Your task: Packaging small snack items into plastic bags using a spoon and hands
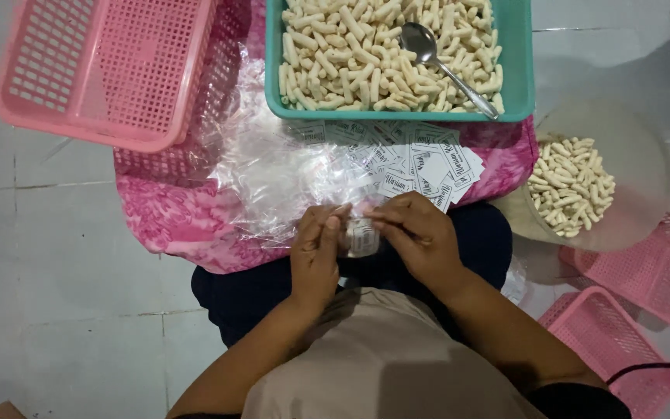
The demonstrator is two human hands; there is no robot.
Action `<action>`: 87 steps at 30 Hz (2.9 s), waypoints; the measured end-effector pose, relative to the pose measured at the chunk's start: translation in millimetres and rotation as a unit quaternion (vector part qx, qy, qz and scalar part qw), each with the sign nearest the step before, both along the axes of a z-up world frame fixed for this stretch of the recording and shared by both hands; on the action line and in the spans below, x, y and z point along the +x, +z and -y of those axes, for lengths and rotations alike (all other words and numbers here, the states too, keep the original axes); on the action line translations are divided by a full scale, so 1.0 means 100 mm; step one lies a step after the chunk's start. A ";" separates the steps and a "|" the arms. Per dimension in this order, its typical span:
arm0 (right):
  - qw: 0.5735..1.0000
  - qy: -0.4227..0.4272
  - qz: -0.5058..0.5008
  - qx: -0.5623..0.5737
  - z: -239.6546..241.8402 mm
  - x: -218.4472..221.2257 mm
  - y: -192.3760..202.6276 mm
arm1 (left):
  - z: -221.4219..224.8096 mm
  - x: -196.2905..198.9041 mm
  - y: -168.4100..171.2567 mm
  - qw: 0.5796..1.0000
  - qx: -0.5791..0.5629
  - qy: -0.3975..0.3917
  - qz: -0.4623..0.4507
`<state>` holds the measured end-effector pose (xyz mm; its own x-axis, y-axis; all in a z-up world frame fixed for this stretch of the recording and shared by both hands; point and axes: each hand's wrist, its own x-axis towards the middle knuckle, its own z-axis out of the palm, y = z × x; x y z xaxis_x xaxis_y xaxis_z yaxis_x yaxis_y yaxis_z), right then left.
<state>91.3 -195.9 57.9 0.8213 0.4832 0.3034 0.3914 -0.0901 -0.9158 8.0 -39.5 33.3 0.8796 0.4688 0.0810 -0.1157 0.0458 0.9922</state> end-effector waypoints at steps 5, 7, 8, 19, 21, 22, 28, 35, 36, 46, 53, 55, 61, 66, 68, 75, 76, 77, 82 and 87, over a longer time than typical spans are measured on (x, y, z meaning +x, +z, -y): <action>0.999 0.023 -0.009 -0.022 -0.01 -0.01 0.06 | 0.10 -0.05 -0.16 0.997 -0.020 0.072 0.020; 0.999 0.029 -0.022 -0.027 -0.02 -0.03 0.05 | 0.10 -0.04 -0.20 0.995 -0.006 0.092 0.032; 0.998 0.041 -0.035 -0.021 -0.03 -0.03 0.02 | 0.09 -0.04 -0.20 0.994 0.000 0.093 0.065; 0.984 0.026 0.144 -0.097 -0.16 -0.03 0.15 | 0.07 0.01 -0.09 0.988 -0.080 0.106 0.079; 0.986 0.025 0.147 -0.080 -0.16 -0.02 0.16 | 0.05 0.02 -0.10 0.993 -0.054 0.077 0.072; 0.986 0.026 0.147 -0.080 -0.14 0.00 0.17 | -0.02 0.02 -0.05 0.993 -0.053 0.078 0.072; 0.992 0.047 0.084 -0.079 0.03 0.07 0.05 | -0.25 0.05 0.18 0.965 0.223 -0.011 0.136; 0.997 0.056 0.008 -0.054 0.07 0.12 0.15 | -0.22 0.08 0.12 0.985 0.123 -0.070 0.095; 0.997 0.068 -0.002 -0.047 0.03 0.13 0.21 | -0.23 0.08 0.16 0.985 0.117 -0.060 0.110; 0.982 0.154 -0.104 0.030 0.03 0.22 0.10 | -0.47 0.19 0.31 0.954 0.226 -0.095 0.174; 0.970 0.132 -0.192 0.065 -0.01 0.16 -0.06 | -0.53 0.23 0.11 0.945 0.295 -0.032 0.136; 0.971 0.119 -0.197 0.064 -0.03 0.17 -0.10 | -0.50 0.23 0.09 0.946 0.296 -0.021 0.131; 0.991 0.013 -0.123 0.055 -0.20 0.11 -0.05 | -0.29 0.21 0.07 0.995 0.085 0.026 0.044; 0.999 -0.021 -0.015 0.020 -0.35 0.12 0.02 | -0.16 0.17 -0.07 0.995 -0.092 -0.030 0.014; 0.999 -0.024 0.023 0.025 -0.36 0.17 0.07 | -0.17 0.12 0.02 0.990 -0.128 -0.062 0.016; 0.996 -0.037 0.070 0.037 -0.48 0.17 0.09 | -0.33 0.11 -0.06 0.987 -0.140 -0.042 -0.071; 0.996 -0.034 0.071 0.039 -0.45 0.20 0.09 | -0.57 0.20 0.10 0.987 -0.138 -0.038 -0.070; 0.997 -0.026 0.045 0.048 -0.40 0.23 0.09 | -0.81 0.29 0.26 0.998 -0.051 -0.020 -0.039; 0.999 -0.044 -0.016 -0.009 -0.19 0.23 0.07 | -2.24 1.10 0.95 0.952 0.282 0.122 0.001; 0.998 -0.056 -0.008 -0.026 -0.18 0.20 0.03 | -3.71 2.19 0.01 0.878 0.464 0.110 -0.038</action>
